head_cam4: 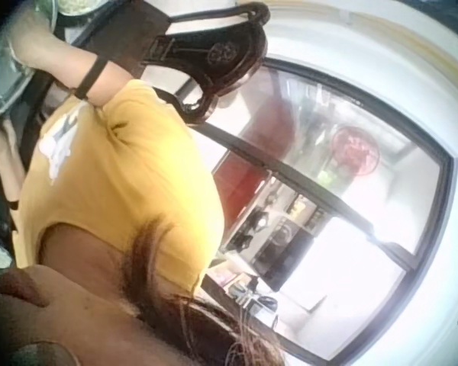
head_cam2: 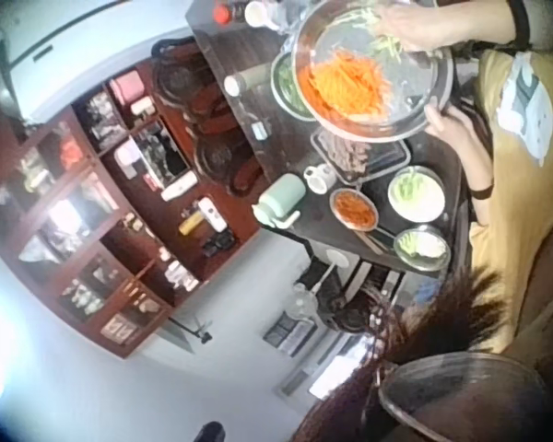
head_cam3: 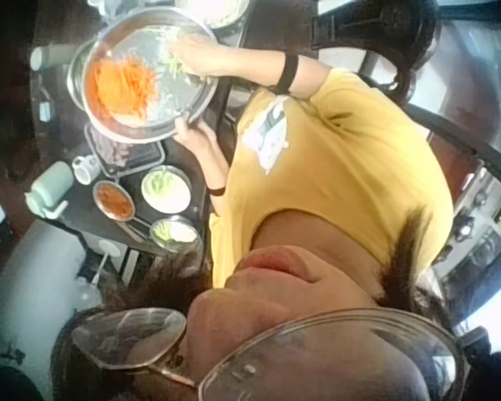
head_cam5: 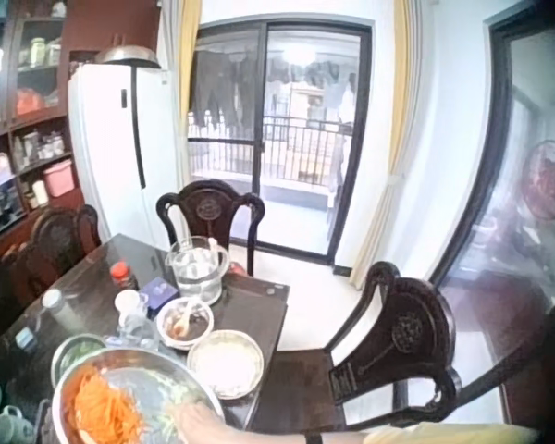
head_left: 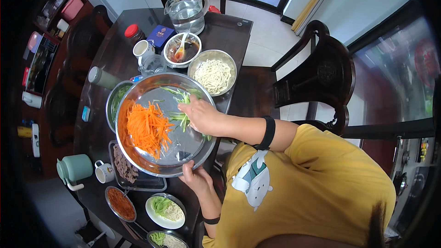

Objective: The person assembles noodle bowls by adding shredded cucumber and carrots, then cooked meat, to bowls of noodles on a dining table. The person uses hands to transfer ingredients from serving trays to individual bowls.

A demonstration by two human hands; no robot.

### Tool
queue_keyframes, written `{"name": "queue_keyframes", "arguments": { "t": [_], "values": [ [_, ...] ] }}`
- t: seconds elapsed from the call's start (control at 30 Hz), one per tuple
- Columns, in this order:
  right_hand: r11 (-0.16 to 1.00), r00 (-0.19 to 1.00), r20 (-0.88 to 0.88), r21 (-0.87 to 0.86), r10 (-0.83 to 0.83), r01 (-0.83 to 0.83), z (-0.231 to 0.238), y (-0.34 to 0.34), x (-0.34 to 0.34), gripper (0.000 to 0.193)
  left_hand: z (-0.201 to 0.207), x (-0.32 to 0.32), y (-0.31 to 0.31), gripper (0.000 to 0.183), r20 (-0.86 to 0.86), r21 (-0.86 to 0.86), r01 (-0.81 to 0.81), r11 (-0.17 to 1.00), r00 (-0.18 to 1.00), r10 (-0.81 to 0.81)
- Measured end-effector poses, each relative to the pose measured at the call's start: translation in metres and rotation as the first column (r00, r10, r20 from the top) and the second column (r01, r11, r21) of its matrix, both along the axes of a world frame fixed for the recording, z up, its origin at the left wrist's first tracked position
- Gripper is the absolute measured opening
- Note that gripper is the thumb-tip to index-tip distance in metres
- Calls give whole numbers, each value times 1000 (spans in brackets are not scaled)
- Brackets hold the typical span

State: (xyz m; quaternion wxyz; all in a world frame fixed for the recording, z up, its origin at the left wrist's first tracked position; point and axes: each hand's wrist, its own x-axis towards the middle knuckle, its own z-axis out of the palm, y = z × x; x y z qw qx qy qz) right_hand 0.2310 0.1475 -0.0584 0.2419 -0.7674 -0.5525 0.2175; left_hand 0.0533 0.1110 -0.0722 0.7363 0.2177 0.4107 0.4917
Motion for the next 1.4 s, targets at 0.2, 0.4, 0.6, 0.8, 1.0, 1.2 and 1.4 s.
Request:
{"name": "queue_keyframes", "arguments": {
  "t": [0.2, 0.4, 0.6, 0.8, 1.0, 1.2, 1.4],
  "values": [
    [988, 1000, 5, 151, -14, 13, -3, 7, 43, 21, 3, 28, 7, 60, -28, -46, 42, 998, 999, -43],
    [988, 979, -180, 101, -95, 114, 32, 14, 98, 34, -8, 45, 11, 62, -76, -36, 8, 999, 997, -10],
    [974, 973, -48, 11, -225, 226, -4, 17, 163, 40, -14, 40, 12, 62, -134, -10, -71, 997, 989, 69],
    [962, 981, 21, -195, -191, 191, -16, -2, 169, 63, 8, 28, 12, 58, -217, 35, -118, 992, 969, 122],
    [982, 993, 121, -186, -19, 41, -35, -8, 173, 42, 3, 13, 11, 56, -180, 77, -134, 988, 973, 146],
    [981, 961, 274, -192, 20, 35, -18, -3, 172, 45, 3, 18, 14, 60, -110, 12, -145, 989, 983, 146],
    [995, 987, 149, -88, 52, -39, -17, 15, 211, 45, -9, -9, 17, 48, -111, -9, -176, 984, 979, 173]
  ]
}}
